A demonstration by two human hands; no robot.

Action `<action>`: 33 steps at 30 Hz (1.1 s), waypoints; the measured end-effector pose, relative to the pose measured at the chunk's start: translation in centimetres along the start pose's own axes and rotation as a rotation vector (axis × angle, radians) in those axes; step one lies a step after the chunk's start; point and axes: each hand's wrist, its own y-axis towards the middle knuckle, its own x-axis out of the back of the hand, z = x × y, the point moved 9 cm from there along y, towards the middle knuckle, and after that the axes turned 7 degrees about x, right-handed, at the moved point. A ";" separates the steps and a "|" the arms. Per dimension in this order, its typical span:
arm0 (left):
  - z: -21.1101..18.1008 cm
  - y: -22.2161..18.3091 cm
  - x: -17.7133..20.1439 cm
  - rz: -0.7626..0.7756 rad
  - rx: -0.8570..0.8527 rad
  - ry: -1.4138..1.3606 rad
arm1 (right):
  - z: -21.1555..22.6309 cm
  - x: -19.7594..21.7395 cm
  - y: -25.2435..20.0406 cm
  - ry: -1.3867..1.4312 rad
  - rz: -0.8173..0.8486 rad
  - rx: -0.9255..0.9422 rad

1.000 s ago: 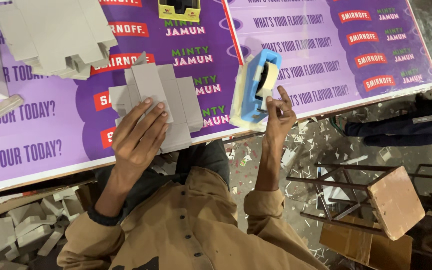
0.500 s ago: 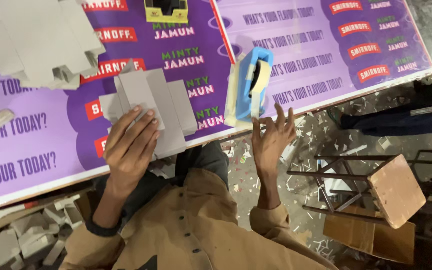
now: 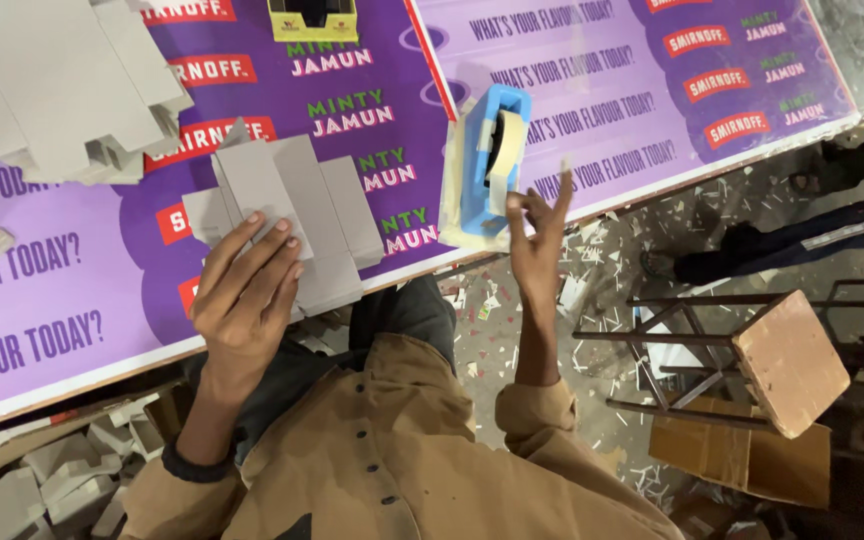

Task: The person repeatedly folds white cardboard pieces into small box shapes and secures them with tape from a blue dispenser. The person handles each piece one at a time, folding flaps and applying tape to form the box structure.

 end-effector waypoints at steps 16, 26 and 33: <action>-0.4 0.2 -0.2 0.022 -0.052 0.040 | 3.5 0.5 -3.6 -0.769 -0.004 0.081; 1.5 -0.2 -0.7 0.095 0.029 -0.068 | 14.5 -4.3 -6.3 0.460 0.186 0.384; 4.4 -1.8 -3.2 0.276 0.266 -0.305 | 20.4 -13.6 -5.9 0.662 0.344 0.286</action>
